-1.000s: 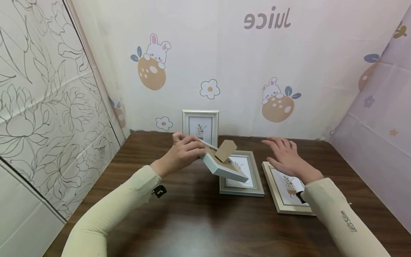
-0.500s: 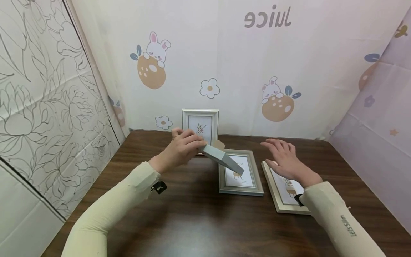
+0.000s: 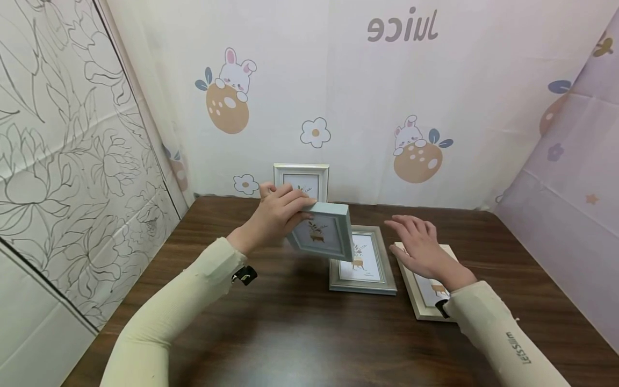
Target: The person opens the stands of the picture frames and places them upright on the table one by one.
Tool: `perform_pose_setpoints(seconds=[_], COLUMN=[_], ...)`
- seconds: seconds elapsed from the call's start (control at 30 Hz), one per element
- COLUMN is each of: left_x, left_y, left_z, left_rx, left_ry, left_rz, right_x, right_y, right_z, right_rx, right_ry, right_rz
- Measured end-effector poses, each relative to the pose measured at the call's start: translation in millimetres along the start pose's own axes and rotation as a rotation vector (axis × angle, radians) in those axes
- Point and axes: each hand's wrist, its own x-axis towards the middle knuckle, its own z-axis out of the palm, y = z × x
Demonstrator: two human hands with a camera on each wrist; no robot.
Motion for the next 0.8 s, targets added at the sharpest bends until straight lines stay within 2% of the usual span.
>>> perform_pose_setpoints(seconds=[0.27,0.43,0.8], left_x=[9.7,11.3,14.1], left_y=[0.6,-1.8,-3.7], left_z=[-1.1,-0.4,0.7], left_rx=[0.058,0.060,0.031], left_ry=[-0.109,-0.156,-0.205], left_rz=[-0.138,-0.209,-0.272], right_x=[0.2,0.0,2.7], right_y=[-5.4,-9.5,-17.6], right_z=[6.0,10.6,14.5], right_rx=[0.000,-0.005,-0.010], right_ry=[-0.011,-0.012,-0.015], right_rz=[0.000,-0.002,-0.022])
